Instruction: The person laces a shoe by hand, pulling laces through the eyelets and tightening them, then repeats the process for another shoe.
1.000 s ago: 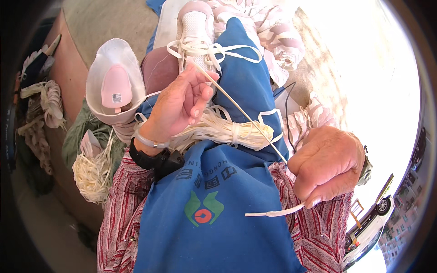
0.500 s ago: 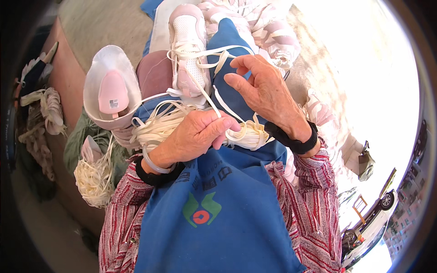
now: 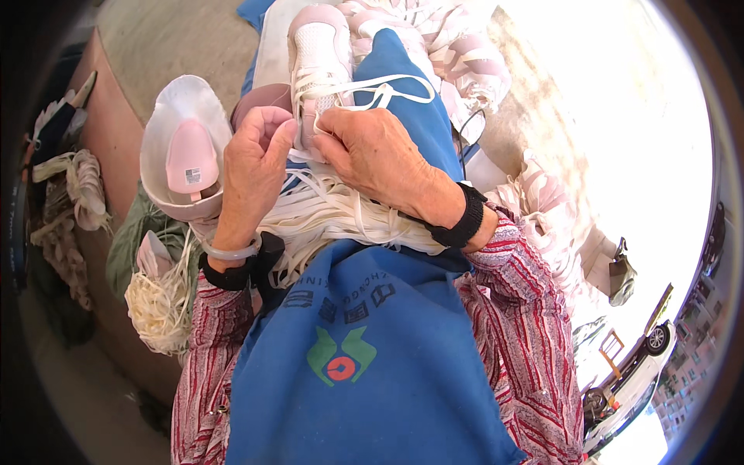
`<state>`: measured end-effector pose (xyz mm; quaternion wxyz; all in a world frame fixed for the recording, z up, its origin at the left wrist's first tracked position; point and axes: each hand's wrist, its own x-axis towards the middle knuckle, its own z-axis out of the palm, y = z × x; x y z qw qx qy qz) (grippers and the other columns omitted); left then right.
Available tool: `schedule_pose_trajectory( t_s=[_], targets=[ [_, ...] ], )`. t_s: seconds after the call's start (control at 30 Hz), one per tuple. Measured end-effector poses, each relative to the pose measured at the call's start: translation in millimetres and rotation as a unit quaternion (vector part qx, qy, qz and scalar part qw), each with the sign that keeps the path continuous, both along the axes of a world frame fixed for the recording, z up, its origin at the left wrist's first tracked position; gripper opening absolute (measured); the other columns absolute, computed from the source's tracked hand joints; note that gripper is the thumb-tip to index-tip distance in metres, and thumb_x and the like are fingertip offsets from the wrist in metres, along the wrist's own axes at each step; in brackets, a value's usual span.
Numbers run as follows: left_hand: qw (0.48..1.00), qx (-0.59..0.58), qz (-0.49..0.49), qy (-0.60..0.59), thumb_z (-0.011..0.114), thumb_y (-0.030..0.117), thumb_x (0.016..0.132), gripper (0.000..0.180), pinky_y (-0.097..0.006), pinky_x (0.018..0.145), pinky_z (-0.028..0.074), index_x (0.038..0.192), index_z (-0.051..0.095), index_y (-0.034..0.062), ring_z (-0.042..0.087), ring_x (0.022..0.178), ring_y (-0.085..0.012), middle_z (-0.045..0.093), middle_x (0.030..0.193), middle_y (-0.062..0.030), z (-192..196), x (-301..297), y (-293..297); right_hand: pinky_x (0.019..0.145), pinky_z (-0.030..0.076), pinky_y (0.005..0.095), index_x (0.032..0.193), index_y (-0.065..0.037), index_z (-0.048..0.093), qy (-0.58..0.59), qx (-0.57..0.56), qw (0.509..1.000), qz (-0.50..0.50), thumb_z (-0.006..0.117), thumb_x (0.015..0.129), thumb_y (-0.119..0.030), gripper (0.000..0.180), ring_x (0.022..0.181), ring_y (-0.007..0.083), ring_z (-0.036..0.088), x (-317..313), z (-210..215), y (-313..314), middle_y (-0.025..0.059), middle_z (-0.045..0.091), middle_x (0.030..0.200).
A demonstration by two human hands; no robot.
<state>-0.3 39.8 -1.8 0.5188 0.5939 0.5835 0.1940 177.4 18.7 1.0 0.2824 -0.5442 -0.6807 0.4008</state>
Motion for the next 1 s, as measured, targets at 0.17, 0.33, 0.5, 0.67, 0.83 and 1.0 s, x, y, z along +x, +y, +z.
schedule_pose_trajectory(
  t_s=[0.17, 0.33, 0.5, 0.67, 0.83, 1.0],
  targets=[
    [0.942, 0.319, -0.019, 0.1, 0.067, 0.007, 0.085, 0.012, -0.035, 0.065, 0.05, 0.094, 0.064, -0.0006, 0.063, 0.074, -0.0232, 0.065, 0.084, -0.0119, -29, 4, 26, 0.057, 0.044, 0.0456, 0.073, 0.0, 0.056, 0.018, 0.011, 1.0, 0.006, 0.055, 0.089, -0.016, 0.022, 0.062, 0.0414, 0.056, -6, 2, 2, 0.0215, 0.055, 0.063],
    [0.919, 0.374, -0.04, 0.122, 0.065, 0.008, 0.086, 0.011, -0.036, 0.064, 0.049, 0.092, 0.064, -0.0009, 0.063, 0.072, -0.0248, 0.065, 0.083, -0.0123, -32, 8, 31, 0.058, 0.044, 0.0465, 0.073, 0.0, 0.056, 0.013, 0.01, 1.0, 0.007, 0.055, 0.089, -0.016, 0.023, 0.064, 0.0418, 0.056, -6, -4, 2, 0.0217, 0.055, 0.064],
    [0.954, 0.296, -0.018, 0.044, 0.057, 0.009, 0.09, 0.009, -0.037, 0.058, 0.05, 0.09, 0.06, 0.0008, 0.063, 0.067, -0.0271, 0.062, 0.075, -0.0143, -42, -3, 42, 0.054, 0.044, 0.0397, 0.077, 0.0, 0.059, 0.061, -0.033, 0.997, 0.046, 0.057, 0.089, -0.016, 0.021, 0.055, 0.0333, 0.053, 7, -4, 4, 0.0186, 0.053, 0.061],
    [0.983, -0.119, 0.029, -0.138, 0.053, 0.017, 0.096, 0.014, -0.02, 0.038, 0.042, 0.094, 0.057, 0.0035, 0.052, 0.047, -0.0069, 0.057, 0.067, -0.0029, -31, -3, 42, 0.045, 0.04, 0.023, 0.092, -0.001, 0.065, 0.115, -0.292, 0.941, 0.128, 0.053, 0.099, -0.023, 0.026, 0.048, 0.007, 0.047, 37, 12, 6, -0.0024, 0.054, 0.063],
    [0.992, -0.042, 0.108, -0.044, 0.054, 0.017, 0.097, 0.014, -0.019, 0.04, 0.041, 0.094, 0.056, 0.0036, 0.049, 0.046, -0.0055, 0.056, 0.067, -0.0014, -29, -3, 38, 0.06, 0.049, 0.034, 0.095, -0.002, 0.066, 0.045, -0.085, 0.995, -0.019, 0.058, 0.092, -0.015, 0.016, 0.067, 0.0223, 0.064, 38, -2, -7, 0.0123, 0.064, 0.077],
    [0.99, 0.114, 0.025, -0.083, 0.065, 0.009, 0.087, 0.015, -0.021, 0.054, 0.046, 0.099, 0.06, 0.0003, 0.054, 0.06, -0.0065, 0.063, 0.076, -0.0041, -33, 2, 29, 0.063, 0.052, 0.0376, 0.103, -0.005, 0.063, -0.098, 0.119, 0.987, -0.052, 0.063, 0.086, -0.01, 0.019, 0.072, 0.0285, 0.064, 30, -19, 5, 0.0123, 0.06, 0.099]
  ],
)
